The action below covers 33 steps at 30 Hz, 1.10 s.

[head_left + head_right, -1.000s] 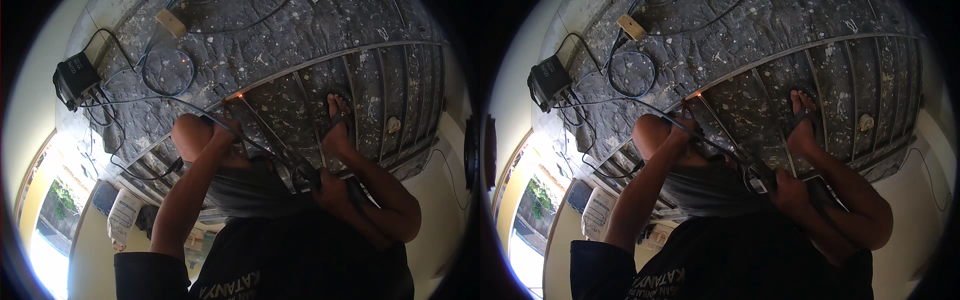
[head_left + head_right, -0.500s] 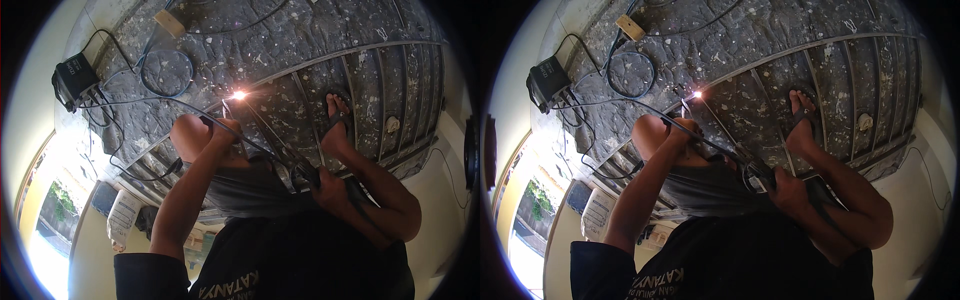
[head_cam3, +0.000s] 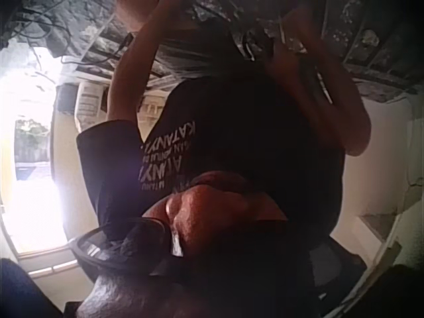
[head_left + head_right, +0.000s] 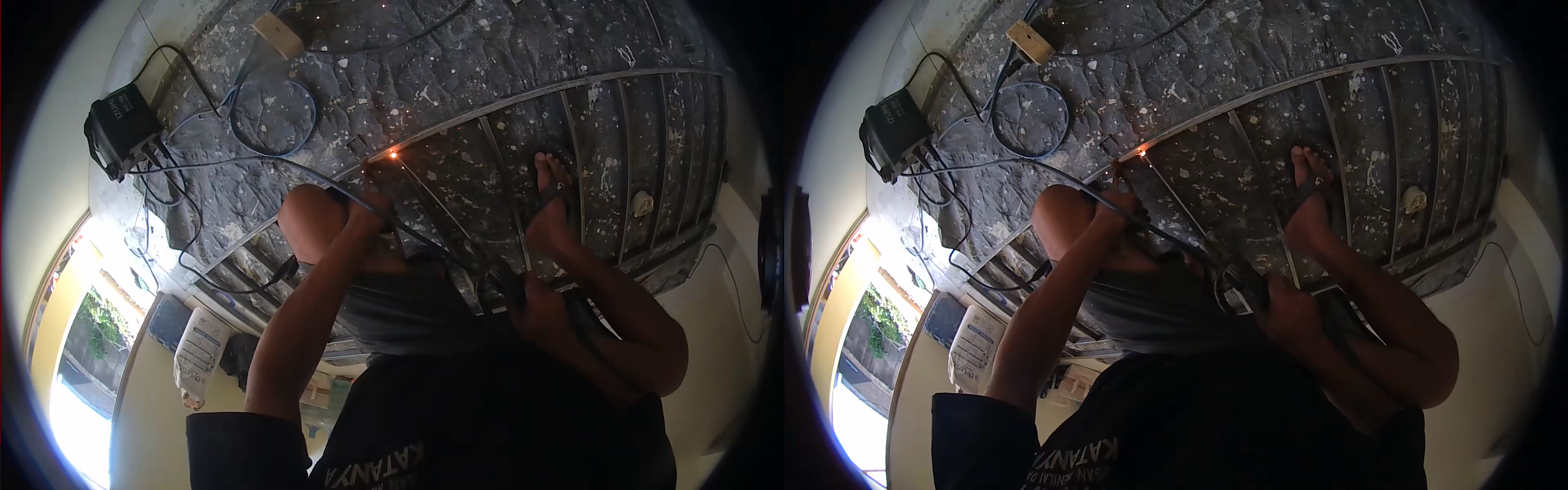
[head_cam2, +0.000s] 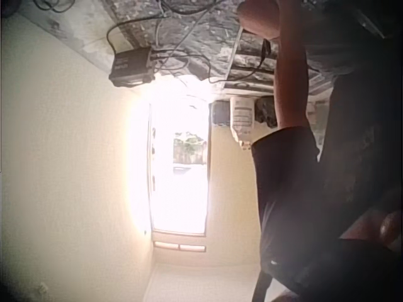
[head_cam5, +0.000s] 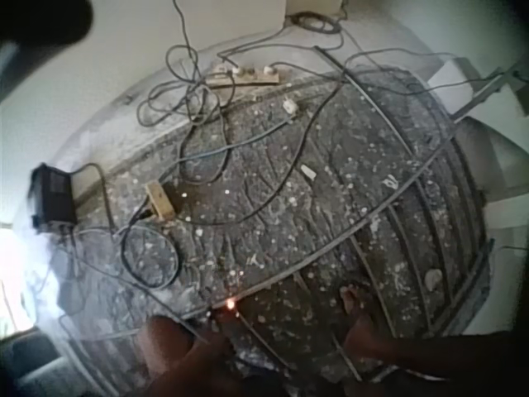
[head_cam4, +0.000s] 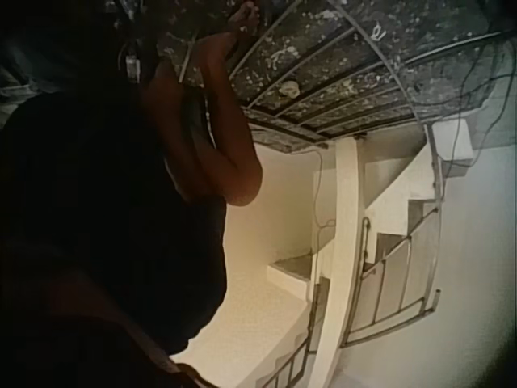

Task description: Welding metal bars onto a frame on the floor.

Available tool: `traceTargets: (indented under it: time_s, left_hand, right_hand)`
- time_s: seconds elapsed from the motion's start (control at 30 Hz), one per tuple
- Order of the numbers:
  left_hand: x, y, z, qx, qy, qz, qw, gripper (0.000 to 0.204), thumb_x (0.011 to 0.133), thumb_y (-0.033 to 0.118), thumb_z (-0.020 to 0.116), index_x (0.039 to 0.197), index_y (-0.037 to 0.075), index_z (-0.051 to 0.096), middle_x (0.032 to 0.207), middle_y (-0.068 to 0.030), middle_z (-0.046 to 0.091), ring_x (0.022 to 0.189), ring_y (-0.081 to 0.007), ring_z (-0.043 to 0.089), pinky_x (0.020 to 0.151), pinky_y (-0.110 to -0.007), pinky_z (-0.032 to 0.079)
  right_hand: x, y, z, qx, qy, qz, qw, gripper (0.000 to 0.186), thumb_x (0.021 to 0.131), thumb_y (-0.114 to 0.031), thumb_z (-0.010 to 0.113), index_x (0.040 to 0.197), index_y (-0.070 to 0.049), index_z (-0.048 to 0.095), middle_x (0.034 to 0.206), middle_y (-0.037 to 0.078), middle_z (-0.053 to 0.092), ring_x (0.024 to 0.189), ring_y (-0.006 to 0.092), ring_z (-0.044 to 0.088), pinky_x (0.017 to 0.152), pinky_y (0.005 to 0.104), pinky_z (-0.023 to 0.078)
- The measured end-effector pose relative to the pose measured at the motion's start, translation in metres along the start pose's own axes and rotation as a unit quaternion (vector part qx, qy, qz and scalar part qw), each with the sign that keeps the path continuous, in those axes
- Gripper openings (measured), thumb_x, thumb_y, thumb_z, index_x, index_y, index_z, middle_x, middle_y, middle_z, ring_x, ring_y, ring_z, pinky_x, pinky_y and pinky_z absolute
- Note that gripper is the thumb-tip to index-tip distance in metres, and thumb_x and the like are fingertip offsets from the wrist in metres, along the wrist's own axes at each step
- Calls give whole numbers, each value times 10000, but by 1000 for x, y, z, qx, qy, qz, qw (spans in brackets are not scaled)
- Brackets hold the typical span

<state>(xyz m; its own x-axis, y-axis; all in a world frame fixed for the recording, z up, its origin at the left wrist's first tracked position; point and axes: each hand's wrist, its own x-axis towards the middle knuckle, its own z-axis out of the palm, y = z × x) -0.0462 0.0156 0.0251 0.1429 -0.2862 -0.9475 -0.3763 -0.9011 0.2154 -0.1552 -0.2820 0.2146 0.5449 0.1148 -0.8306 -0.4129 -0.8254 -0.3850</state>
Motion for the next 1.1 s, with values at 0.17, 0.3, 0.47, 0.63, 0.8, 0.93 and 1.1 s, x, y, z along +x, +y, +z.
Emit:
traceTargets:
  time_s: [0.17,0.3,0.47,0.63,0.8,0.93,1.1]
  left_hand:
    - [1,-1,8,-3,54,-11,998,262,752,344,667,852,109,728,872,-118,707,867,-244,683,734,-382,543]
    - [2,-1,12,-5,61,-15,998,238,740,342,676,808,119,723,827,-109,702,815,-242,686,691,-373,539]
    - [5,-5,17,-26,63,-4,998,212,726,339,687,753,131,716,771,-99,694,752,-239,690,638,-363,535]
    - [10,-8,29,-43,46,42,997,163,762,185,651,796,27,675,809,-115,696,719,-228,690,625,-340,561]
    - [5,-2,22,-92,77,-10,993,160,803,196,609,820,45,661,819,-127,682,763,-253,679,617,-394,549]
    - [2,-2,5,9,-18,23,1000,207,798,276,602,874,126,723,893,-87,701,853,-225,680,646,-391,537]
    - [2,-4,4,-18,11,23,1000,232,788,320,616,880,139,726,901,-94,704,868,-255,681,676,-419,536]
  right_hand:
    - [1,-3,0,2,-3,6,1000,337,773,-188,687,973,-31,466,785,204,610,722,401,625,583,466,500]
    - [1,-2,1,8,7,-12,1000,330,773,-183,686,967,-25,469,774,203,609,706,397,626,577,463,501]
    - [4,1,3,23,59,-70,996,312,779,-175,677,966,-31,472,767,203,608,686,397,625,577,462,505]
    - [2,1,5,-3,19,-30,999,296,792,-160,659,982,-33,470,800,210,607,725,406,623,594,462,503]
    - [4,1,1,19,11,-33,999,287,801,-149,646,995,-30,471,795,208,601,722,405,617,589,457,498]
    - [2,-2,-3,24,10,-31,999,299,786,-153,683,973,-30,484,723,174,593,660,396,618,552,455,492]
    - [1,-3,-2,57,10,6,998,354,832,-318,674,947,-20,522,815,197,616,692,386,631,578,447,509]
